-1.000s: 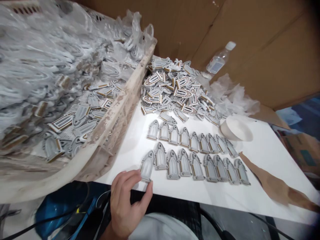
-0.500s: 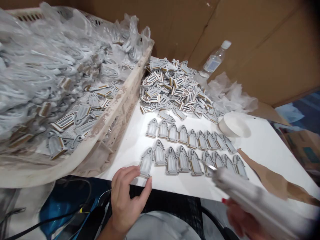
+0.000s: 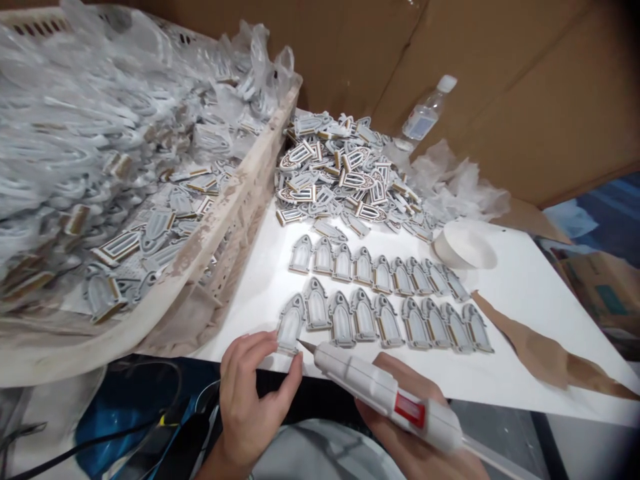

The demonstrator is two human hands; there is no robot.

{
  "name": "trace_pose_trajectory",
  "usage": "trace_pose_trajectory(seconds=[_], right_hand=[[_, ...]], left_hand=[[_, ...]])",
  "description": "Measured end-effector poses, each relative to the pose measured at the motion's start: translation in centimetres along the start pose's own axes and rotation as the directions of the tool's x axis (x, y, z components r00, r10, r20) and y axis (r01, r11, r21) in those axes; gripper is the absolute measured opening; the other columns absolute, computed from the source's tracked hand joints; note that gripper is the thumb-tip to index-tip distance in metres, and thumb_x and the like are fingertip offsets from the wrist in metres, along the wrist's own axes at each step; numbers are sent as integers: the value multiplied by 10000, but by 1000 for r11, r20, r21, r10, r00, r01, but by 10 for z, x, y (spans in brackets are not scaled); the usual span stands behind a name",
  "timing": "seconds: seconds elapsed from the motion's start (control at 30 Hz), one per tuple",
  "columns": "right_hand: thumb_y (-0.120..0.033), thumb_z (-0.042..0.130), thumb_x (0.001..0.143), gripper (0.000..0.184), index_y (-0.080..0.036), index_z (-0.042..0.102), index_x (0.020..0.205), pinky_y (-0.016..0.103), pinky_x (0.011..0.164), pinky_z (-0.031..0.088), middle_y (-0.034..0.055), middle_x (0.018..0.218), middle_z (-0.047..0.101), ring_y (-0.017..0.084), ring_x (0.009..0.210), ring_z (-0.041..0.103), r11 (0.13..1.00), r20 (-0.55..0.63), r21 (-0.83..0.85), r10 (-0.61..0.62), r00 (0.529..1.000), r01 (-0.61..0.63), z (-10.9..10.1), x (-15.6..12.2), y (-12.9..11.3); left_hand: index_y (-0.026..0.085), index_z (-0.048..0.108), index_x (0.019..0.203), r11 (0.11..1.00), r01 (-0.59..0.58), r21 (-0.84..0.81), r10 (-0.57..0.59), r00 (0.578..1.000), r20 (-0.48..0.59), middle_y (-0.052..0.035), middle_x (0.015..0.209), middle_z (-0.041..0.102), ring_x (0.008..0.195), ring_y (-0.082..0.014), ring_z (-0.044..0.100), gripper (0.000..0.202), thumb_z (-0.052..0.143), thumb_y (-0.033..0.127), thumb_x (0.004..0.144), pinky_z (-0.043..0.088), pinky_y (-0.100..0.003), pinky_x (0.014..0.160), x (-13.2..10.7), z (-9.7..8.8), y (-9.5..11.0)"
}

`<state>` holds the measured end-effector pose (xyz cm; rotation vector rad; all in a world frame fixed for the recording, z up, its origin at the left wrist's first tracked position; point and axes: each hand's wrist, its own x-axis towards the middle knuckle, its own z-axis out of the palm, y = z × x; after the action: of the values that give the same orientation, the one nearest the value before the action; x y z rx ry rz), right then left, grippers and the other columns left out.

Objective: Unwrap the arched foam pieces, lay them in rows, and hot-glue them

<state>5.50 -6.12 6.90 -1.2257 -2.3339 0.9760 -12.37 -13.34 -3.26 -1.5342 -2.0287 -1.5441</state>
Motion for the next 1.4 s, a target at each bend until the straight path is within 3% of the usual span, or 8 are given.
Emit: trace_pose_trajectory(seconds=[0.13, 0.4, 0.67, 1.17, 1.27, 1.33, 1.4], right_hand=[[-202, 522, 824, 158, -239, 494, 672, 207, 478, 456, -14, 647, 587, 132, 531, 556, 999, 103, 18, 27, 994, -29, 4, 0, 3], [-205, 495, 873, 72, -209, 525, 808, 198, 674, 479, -23, 778, 585, 120, 716, 580, 970, 257, 105, 186, 948, -219, 11, 2, 1], [-292, 503, 896, 170, -204, 484, 752, 199, 591, 448, -37, 706, 512, 110, 637, 532, 955, 300, 125, 221, 928, -268, 12, 5, 6], [-338, 509, 901, 193, -207, 490, 762, 211, 589, 436, -26, 709, 527, 119, 642, 517, 946, 268, 148, 241, 933, -287, 14, 7, 7], [-352, 501, 906, 212, -205, 507, 754, 211, 593, 453, -22, 703, 546, 121, 633, 529, 947, 305, 145, 234, 923, -288, 12, 9, 4], [-373, 500, 904, 224, -207, 522, 754, 220, 614, 478, -17, 701, 564, 131, 642, 551, 936, 319, 140, 266, 910, -323, 11, 7, 4], [-406, 545, 866, 202, -212, 576, 817, 251, 675, 515, 7, 766, 621, 164, 708, 605, 919, 244, 126, 337, 909, -374, 13, 2, 8]], left_hand=[[190, 533, 1043, 1000, 2, -9, -2, 1000, 12, -59, 969, 649, 912, -196, 637, 412, 752, 96, 708, 515, -396, 852, 0, -1, 0], [163, 529, 1052, 999, -14, -29, 15, 1000, 19, -75, 972, 644, 923, -202, 627, 438, 755, 59, 691, 502, -388, 856, 2, -1, 1], [129, 531, 1028, 999, -14, -42, 15, 1000, 28, -95, 967, 639, 927, -203, 617, 408, 756, 60, 695, 490, -385, 864, 1, -1, 0], [117, 532, 1019, 999, -29, -40, 29, 999, 23, -100, 959, 642, 922, -202, 618, 401, 757, 52, 693, 485, -387, 866, 3, -1, 1], [124, 531, 1023, 999, -20, -41, 21, 999, 25, -97, 963, 644, 923, -204, 620, 403, 754, 51, 695, 487, -394, 865, 2, -1, 1], [127, 531, 1019, 999, -14, -38, 15, 1000, 27, -96, 962, 644, 923, -204, 620, 400, 754, 52, 695, 486, -396, 867, 2, -2, 1], [126, 532, 1015, 999, -13, -35, 14, 1000, 26, -98, 962, 644, 923, -205, 620, 397, 754, 50, 695, 486, -397, 866, 1, -2, 2]])
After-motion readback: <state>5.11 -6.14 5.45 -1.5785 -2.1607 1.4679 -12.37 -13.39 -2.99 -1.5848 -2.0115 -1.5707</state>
